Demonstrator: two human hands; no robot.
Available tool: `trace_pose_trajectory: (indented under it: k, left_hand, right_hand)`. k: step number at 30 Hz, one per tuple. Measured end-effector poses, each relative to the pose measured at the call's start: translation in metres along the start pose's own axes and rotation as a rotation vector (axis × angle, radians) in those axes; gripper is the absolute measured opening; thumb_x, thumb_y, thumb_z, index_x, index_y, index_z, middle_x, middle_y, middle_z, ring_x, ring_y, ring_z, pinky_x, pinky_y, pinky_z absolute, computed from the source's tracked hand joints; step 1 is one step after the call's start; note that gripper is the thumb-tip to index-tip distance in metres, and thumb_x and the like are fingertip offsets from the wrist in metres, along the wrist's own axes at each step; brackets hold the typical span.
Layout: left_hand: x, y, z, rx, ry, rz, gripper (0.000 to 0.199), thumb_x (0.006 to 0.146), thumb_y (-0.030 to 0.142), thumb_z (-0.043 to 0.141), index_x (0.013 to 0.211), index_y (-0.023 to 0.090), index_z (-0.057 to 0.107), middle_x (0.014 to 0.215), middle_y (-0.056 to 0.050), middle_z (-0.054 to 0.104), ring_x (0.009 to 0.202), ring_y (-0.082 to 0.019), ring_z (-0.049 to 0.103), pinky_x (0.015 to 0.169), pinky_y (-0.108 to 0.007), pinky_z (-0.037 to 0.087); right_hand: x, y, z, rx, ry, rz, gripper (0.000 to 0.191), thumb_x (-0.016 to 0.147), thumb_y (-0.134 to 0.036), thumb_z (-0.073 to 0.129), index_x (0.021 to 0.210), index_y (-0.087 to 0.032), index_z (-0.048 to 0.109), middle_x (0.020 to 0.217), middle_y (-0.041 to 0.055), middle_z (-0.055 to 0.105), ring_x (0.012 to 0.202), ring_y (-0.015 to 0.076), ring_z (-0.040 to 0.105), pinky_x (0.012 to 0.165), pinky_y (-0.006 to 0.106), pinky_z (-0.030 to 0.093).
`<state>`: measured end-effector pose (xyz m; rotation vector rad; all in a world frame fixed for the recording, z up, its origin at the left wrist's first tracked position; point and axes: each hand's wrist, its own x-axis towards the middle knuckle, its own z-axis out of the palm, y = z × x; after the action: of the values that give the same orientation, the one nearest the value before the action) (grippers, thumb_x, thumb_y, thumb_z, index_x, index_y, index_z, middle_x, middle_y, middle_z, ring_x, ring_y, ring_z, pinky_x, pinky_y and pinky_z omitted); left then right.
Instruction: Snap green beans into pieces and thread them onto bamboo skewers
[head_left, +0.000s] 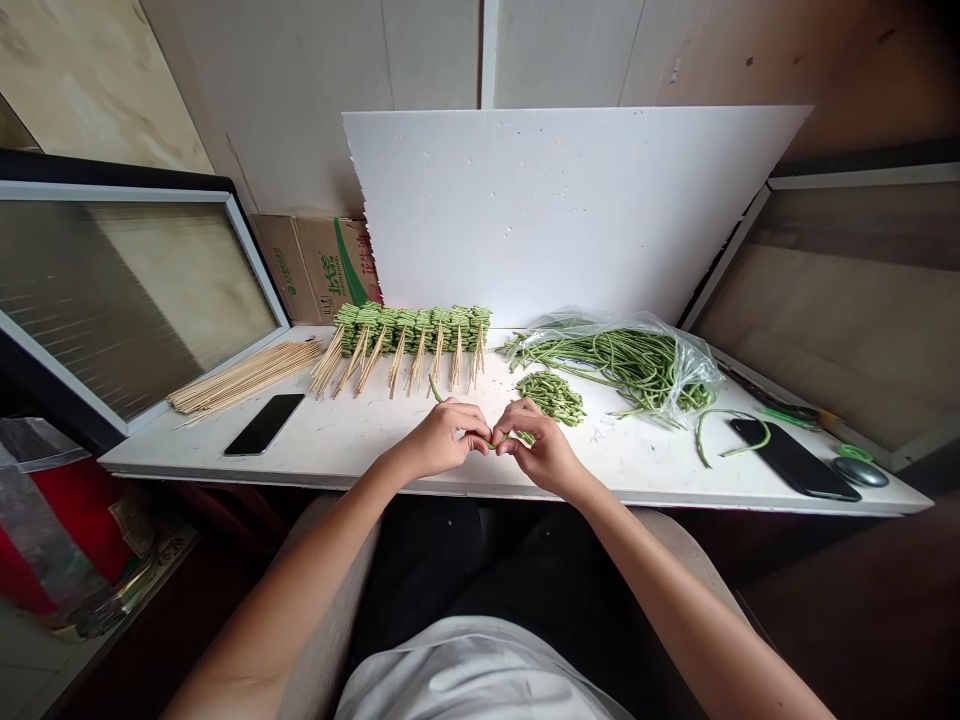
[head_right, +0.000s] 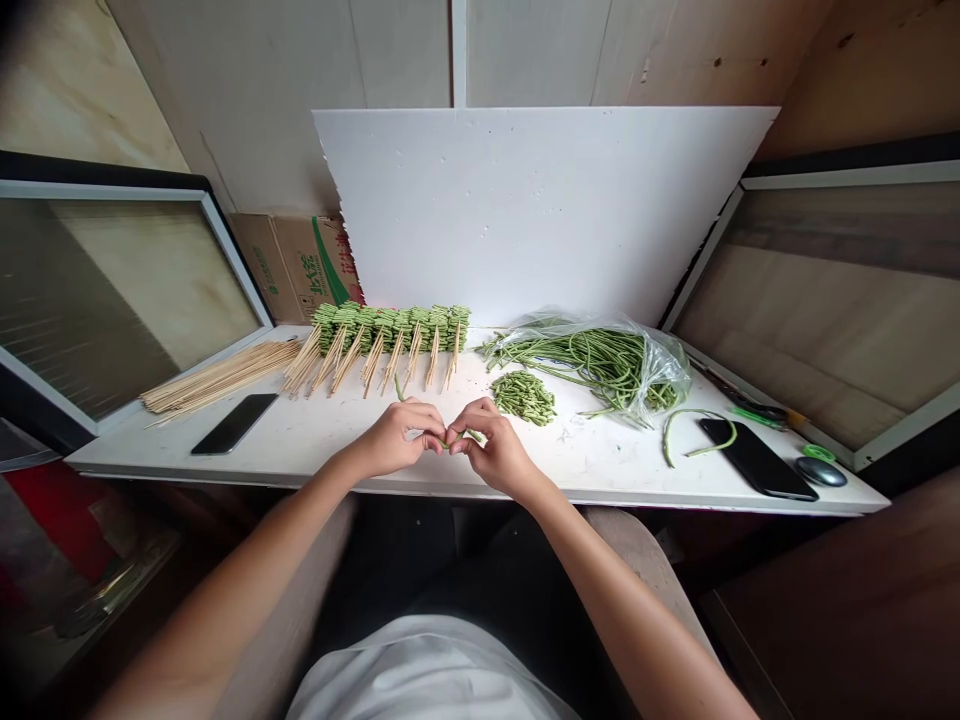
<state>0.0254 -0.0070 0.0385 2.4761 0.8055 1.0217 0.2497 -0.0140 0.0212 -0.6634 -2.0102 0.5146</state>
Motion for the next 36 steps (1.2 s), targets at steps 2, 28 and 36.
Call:
trace_pose_trajectory:
  k: [2, 28, 36]
  left_hand:
    - [0.001, 0.001, -0.002, -0.014, 0.013, -0.020, 0.018, 0.091, 0.008, 0.075, 0.084, 0.023, 0.081, 0.086, -0.002, 0.077, 0.084, -0.019, 0.070, 0.093, -0.036, 0.052]
    - [0.000, 0.001, 0.004, 0.282, 0.192, 0.121, 0.028, 0.094, 0.001, 0.062, 0.082, 0.022, 0.077, 0.085, -0.001, 0.079, 0.083, -0.019, 0.070, 0.086, -0.037, 0.042]
    - [0.001, -0.011, 0.002, 0.077, 0.117, 0.113, 0.032, 0.088, -0.003, 0.060, 0.081, 0.023, 0.079, 0.083, 0.000, 0.079, 0.082, -0.017, 0.072, 0.093, -0.038, 0.047]
  right_hand:
    - [0.001, -0.001, -0.001, -0.081, 0.030, -0.041, 0.016, 0.099, -0.018, 0.068, 0.087, -0.027, 0.077, 0.084, 0.0055, 0.074, 0.095, 0.0272, 0.057, 0.088, 0.045, 0.051]
    - [-0.002, -0.009, 0.009, -0.071, 0.193, 0.065, 0.011, 0.100, -0.029, 0.068, 0.090, -0.026, 0.073, 0.084, 0.0057, 0.072, 0.092, 0.0269, 0.057, 0.080, 0.042, 0.050]
    - [-0.001, 0.002, 0.000, 0.061, 0.057, 0.106, 0.023, 0.098, -0.046, 0.075, 0.088, -0.025, 0.077, 0.083, 0.0061, 0.074, 0.087, 0.0248, 0.061, 0.080, 0.040, 0.051]
